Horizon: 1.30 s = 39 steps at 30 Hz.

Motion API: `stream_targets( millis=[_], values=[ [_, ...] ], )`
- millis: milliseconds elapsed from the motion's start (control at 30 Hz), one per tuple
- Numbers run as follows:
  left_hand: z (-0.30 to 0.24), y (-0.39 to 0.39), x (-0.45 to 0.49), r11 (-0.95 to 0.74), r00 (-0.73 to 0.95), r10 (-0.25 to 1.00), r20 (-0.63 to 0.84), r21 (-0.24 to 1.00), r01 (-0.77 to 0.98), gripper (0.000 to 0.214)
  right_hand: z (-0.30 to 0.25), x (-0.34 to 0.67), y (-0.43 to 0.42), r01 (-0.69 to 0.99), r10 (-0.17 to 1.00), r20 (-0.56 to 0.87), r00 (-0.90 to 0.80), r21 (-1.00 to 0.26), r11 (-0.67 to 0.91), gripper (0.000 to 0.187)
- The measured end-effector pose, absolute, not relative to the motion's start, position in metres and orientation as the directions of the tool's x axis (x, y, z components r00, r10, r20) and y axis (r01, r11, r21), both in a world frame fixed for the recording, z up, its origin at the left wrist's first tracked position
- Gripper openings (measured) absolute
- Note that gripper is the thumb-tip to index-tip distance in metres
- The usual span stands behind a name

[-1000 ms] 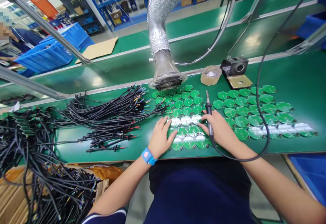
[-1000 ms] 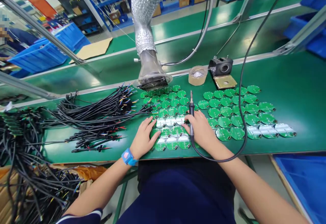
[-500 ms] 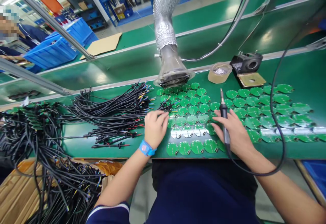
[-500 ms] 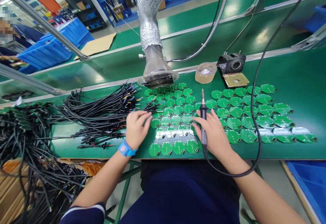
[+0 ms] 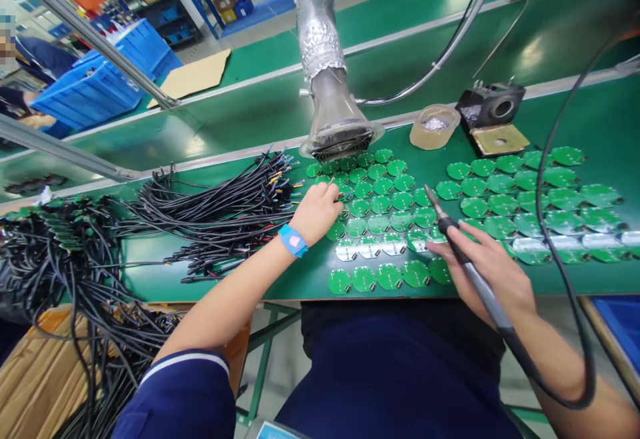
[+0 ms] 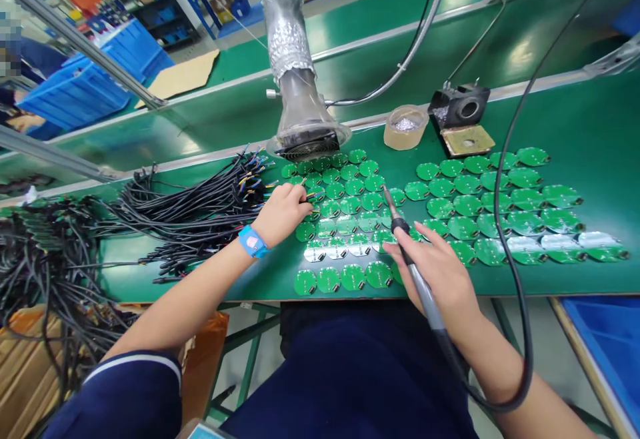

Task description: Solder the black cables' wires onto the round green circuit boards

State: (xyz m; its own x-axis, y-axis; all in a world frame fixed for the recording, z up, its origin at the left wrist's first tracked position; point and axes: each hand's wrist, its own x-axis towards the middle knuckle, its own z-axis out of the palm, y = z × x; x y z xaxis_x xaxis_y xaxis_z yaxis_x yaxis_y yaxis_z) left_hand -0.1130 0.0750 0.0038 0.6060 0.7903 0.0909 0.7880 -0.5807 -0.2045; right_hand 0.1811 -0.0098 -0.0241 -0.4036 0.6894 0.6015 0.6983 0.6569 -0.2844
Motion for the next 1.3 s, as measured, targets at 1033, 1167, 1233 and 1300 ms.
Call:
stream_targets(
  millis=[1033, 1167, 1233, 1300],
  values=[
    [-0.018, -0.074, -0.129, -0.343, 0.355, 0.928, 0.116, 0.641, 0.686, 0.007, -0.02, 0.098, -0.095, 0.474, 0.759, 0.549, -0.35, -0.595, 0.649, 0.02],
    [-0.019, -0.074, -0.13, -0.345, 0.353, 0.928, 0.123, 0.645, 0.682, 0.007, -0.023, 0.099, -0.095, 0.459, 0.749, 0.545, -0.377, -0.592, 0.662, 0.022],
    [-0.019, -0.074, -0.13, -0.35, 0.352, 0.927, 0.131, 0.643, 0.682, 0.007, -0.024, 0.099, -0.095, 0.422, 0.752, 0.508, -0.42, -0.624, 0.658, 0.023],
    [-0.02, -0.074, -0.13, -0.359, 0.356, 0.924, 0.14, 0.635, 0.684, 0.008, -0.025, 0.1, -0.094, 0.376, 0.743, 0.481, -0.465, -0.653, 0.658, 0.024]
  ],
)
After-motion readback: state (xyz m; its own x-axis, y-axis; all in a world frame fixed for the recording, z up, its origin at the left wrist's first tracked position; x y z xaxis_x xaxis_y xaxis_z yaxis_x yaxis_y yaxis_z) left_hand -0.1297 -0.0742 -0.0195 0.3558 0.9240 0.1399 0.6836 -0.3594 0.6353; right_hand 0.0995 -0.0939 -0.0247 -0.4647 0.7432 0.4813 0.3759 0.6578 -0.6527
